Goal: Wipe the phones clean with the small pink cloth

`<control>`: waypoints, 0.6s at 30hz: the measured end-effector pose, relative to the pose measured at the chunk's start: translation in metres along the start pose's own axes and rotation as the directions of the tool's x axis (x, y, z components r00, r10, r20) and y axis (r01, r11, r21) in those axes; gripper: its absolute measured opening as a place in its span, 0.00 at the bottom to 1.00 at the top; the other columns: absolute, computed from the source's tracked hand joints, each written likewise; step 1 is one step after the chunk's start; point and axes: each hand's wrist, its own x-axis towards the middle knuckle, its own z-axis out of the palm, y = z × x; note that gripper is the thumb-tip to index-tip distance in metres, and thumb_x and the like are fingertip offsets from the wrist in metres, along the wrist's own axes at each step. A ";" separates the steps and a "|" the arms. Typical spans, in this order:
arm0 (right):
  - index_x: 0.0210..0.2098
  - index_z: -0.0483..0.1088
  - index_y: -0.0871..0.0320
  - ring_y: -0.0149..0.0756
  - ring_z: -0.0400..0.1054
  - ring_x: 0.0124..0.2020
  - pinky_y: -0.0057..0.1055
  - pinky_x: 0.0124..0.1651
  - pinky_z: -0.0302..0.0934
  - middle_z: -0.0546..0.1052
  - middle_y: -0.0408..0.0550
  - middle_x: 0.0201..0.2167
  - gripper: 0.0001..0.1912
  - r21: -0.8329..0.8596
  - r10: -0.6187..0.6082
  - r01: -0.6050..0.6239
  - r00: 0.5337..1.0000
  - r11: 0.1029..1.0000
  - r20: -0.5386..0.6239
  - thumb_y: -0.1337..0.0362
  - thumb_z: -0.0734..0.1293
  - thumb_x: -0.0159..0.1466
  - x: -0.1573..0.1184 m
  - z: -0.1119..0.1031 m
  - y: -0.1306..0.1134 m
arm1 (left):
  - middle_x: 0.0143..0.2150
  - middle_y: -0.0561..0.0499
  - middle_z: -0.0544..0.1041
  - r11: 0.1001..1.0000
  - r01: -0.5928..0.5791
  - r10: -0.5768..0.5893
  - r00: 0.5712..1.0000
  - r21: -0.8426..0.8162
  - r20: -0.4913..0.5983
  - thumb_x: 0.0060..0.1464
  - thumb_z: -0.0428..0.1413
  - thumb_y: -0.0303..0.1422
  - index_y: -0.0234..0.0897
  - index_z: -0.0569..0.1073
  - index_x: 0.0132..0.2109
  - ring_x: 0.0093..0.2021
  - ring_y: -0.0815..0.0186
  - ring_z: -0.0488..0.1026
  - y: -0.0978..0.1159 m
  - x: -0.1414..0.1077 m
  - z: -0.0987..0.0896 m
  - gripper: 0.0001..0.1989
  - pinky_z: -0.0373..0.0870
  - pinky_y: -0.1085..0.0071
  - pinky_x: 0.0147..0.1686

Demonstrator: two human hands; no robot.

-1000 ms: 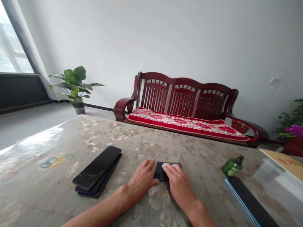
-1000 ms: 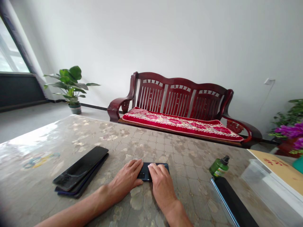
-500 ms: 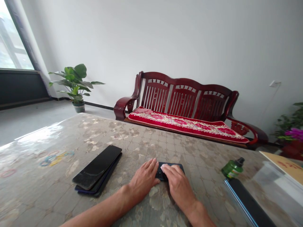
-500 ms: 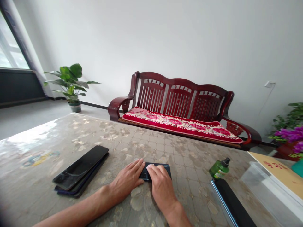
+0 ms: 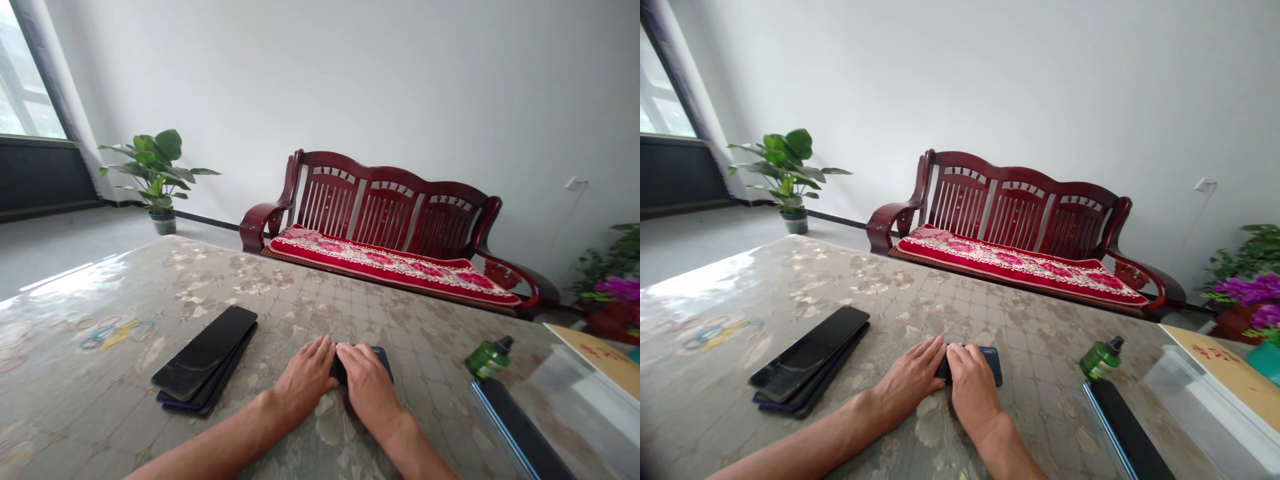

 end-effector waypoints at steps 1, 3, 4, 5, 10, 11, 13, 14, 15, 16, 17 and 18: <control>0.54 0.72 0.57 0.39 0.68 0.50 0.33 0.57 0.61 0.77 0.48 0.51 0.23 0.002 -0.003 0.003 1.000 1.000 0.000 0.78 0.58 0.65 0.000 0.000 -0.001 | 0.64 0.32 0.65 1.000 0.003 -0.003 1.000 -0.008 0.000 0.57 0.63 0.38 0.27 0.65 0.63 0.64 0.49 0.63 0.000 0.000 -0.001 0.32 0.61 0.58 0.63; 0.54 0.72 0.57 0.39 0.68 0.51 0.33 0.58 0.61 0.77 0.48 0.52 0.23 -0.007 0.014 -0.014 1.000 1.000 0.001 0.78 0.58 0.65 -0.003 -0.001 0.002 | 0.64 0.33 0.66 1.000 0.006 -0.005 1.000 -0.026 0.004 0.57 0.64 0.38 0.27 0.66 0.62 0.64 0.49 0.64 0.001 0.000 -0.003 0.31 0.61 0.58 0.63; 0.54 0.72 0.57 0.39 0.67 0.51 0.33 0.58 0.60 0.77 0.48 0.51 0.23 -0.019 0.035 -0.035 0.999 0.999 0.002 0.78 0.58 0.65 -0.005 -0.003 0.005 | 0.64 0.33 0.67 0.999 0.007 -0.007 1.000 -0.035 0.008 0.57 0.64 0.37 0.28 0.67 0.61 0.64 0.49 0.64 0.001 0.001 -0.005 0.30 0.61 0.58 0.62; 0.53 0.73 0.58 0.39 0.67 0.51 0.33 0.58 0.60 0.77 0.48 0.51 0.23 -0.033 0.060 -0.060 0.998 0.998 0.003 0.79 0.58 0.65 -0.007 -0.004 0.008 | 0.64 0.33 0.67 0.999 0.010 -0.010 1.000 -0.045 0.014 0.57 0.64 0.37 0.29 0.67 0.61 0.63 0.49 0.65 0.001 0.001 -0.007 0.29 0.61 0.59 0.62; 0.54 0.72 0.59 0.39 0.67 0.51 0.33 0.57 0.60 0.76 0.50 0.51 0.23 -0.101 0.142 -0.143 0.990 0.985 -0.014 0.78 0.58 0.64 -0.014 -0.006 0.017 | 0.62 0.37 0.70 0.995 0.057 -0.052 0.997 -0.086 0.063 0.56 0.65 0.36 0.33 0.70 0.57 0.61 0.51 0.68 -0.001 0.001 -0.024 0.25 0.65 0.61 0.60; 0.54 0.72 0.59 0.39 0.67 0.51 0.33 0.57 0.60 0.76 0.50 0.51 0.23 -0.106 0.144 -0.145 0.989 0.984 -0.022 0.78 0.58 0.64 -0.015 -0.005 0.016 | 0.61 0.37 0.71 0.995 0.071 -0.065 0.995 -0.076 0.078 0.56 0.64 0.36 0.33 0.71 0.56 0.60 0.52 0.69 0.000 0.000 -0.028 0.23 0.66 0.61 0.59; 0.55 0.72 0.59 0.39 0.67 0.51 0.33 0.57 0.60 0.76 0.50 0.51 0.23 -0.101 0.139 -0.142 0.990 0.985 -0.035 0.78 0.58 0.65 -0.015 -0.003 0.015 | 0.57 0.37 0.73 0.994 0.100 -0.096 0.988 -0.036 0.119 0.57 0.64 0.36 0.33 0.73 0.54 0.56 0.52 0.72 0.001 -0.001 -0.035 0.20 0.69 0.61 0.56; 0.54 0.72 0.59 0.39 0.67 0.51 0.33 0.57 0.60 0.76 0.50 0.51 0.23 -0.095 0.133 -0.136 0.990 0.986 -0.039 0.78 0.58 0.65 -0.015 -0.002 0.014 | 0.56 0.37 0.74 0.994 0.111 -0.107 0.985 -0.017 0.136 0.58 0.63 0.36 0.32 0.73 0.53 0.55 0.51 0.73 0.001 -0.002 -0.038 0.19 0.70 0.61 0.55; 0.54 0.72 0.59 0.39 0.67 0.51 0.33 0.57 0.60 0.77 0.50 0.51 0.22 -0.087 0.127 -0.130 0.991 0.988 -0.045 0.78 0.58 0.65 -0.015 -0.001 0.015 | 0.54 0.37 0.75 0.993 0.119 -0.117 0.981 -0.002 0.152 0.58 0.63 0.35 0.32 0.74 0.51 0.54 0.51 0.73 0.002 -0.002 -0.040 0.17 0.70 0.60 0.53; 0.54 0.72 0.59 0.39 0.68 0.51 0.33 0.57 0.61 0.77 0.50 0.50 0.22 -0.079 0.121 -0.124 0.991 0.989 -0.053 0.78 0.58 0.65 -0.016 -0.001 0.015 | 0.52 0.37 0.76 0.992 0.124 -0.123 0.979 0.007 0.164 0.58 0.63 0.35 0.32 0.75 0.50 0.53 0.50 0.73 0.003 -0.003 -0.042 0.15 0.71 0.60 0.52; 0.53 0.72 0.59 0.39 0.68 0.50 0.34 0.56 0.61 0.77 0.50 0.50 0.22 -0.073 0.115 -0.119 0.991 0.990 -0.062 0.78 0.57 0.65 -0.016 -0.001 0.017 | 0.50 0.38 0.76 0.992 0.128 -0.128 0.976 0.012 0.174 0.58 0.63 0.34 0.31 0.76 0.48 0.52 0.50 0.74 0.004 -0.003 -0.043 0.13 0.71 0.61 0.51; 0.53 0.72 0.58 0.39 0.68 0.50 0.34 0.56 0.61 0.77 0.50 0.50 0.23 -0.068 0.109 -0.114 0.992 0.991 -0.071 0.78 0.57 0.64 -0.016 -0.001 0.018 | 0.49 0.38 0.77 0.991 0.132 -0.133 0.974 0.017 0.185 0.59 0.62 0.33 0.31 0.77 0.46 0.50 0.50 0.74 0.004 -0.003 -0.045 0.11 0.72 0.61 0.50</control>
